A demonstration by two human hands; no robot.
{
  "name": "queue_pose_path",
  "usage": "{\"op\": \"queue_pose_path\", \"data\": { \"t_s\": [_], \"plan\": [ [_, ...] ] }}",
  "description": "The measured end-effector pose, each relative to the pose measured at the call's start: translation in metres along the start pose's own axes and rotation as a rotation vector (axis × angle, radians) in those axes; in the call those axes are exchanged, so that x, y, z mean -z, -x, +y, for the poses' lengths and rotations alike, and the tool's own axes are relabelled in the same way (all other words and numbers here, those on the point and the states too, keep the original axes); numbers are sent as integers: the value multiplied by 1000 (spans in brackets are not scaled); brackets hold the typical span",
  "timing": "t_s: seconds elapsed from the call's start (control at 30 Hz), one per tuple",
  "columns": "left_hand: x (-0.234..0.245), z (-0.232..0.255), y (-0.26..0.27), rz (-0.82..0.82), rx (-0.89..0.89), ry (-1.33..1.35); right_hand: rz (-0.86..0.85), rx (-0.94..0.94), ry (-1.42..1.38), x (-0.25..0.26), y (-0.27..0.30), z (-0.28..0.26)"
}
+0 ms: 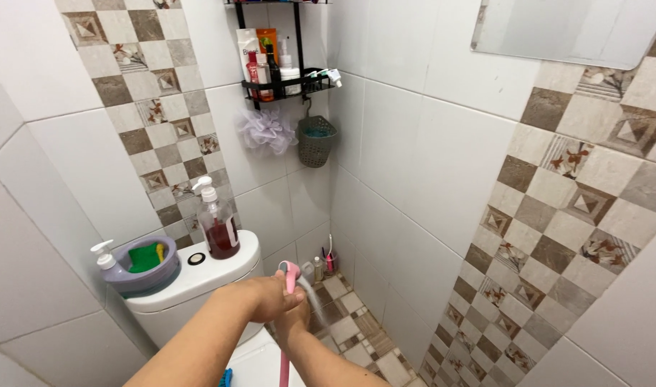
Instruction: Cleaning the bathroom floor and walls using a scrubbing brush and water from a bidet sprayer.
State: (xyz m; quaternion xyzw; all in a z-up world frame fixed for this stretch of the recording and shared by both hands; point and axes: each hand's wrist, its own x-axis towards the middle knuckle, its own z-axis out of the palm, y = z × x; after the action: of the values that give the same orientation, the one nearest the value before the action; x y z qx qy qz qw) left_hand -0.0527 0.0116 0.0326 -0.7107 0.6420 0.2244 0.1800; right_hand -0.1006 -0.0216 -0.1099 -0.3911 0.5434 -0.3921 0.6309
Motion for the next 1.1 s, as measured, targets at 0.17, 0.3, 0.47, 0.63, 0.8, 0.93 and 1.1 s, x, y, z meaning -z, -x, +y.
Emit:
{"op": "queue_pose_path", "data": {
  "t_s": [0.17,0.3,0.47,0.63,0.8,0.93,1.1],
  "plan": [
    [1,-2,0,3,-42,9,103,-63,31,2,-2,-5],
    [-3,-1,-2,-24,2,49,153,-16,193,6,-5,-1],
    [0,3,5,-36,19,9,220,-27,207,8,7,-4],
    [0,4,6,-39,55,41,201,-94,210,9,6,-1],
    [-5,2,-2,-31,43,30,227,-109,242,13,10,-8],
    [-6,2,0,-34,58,41,233,-40,257,10,-12,12],
    [-6,-5,2,-21,62,28,33,-90,23,27,-40,21]
  ]
}}
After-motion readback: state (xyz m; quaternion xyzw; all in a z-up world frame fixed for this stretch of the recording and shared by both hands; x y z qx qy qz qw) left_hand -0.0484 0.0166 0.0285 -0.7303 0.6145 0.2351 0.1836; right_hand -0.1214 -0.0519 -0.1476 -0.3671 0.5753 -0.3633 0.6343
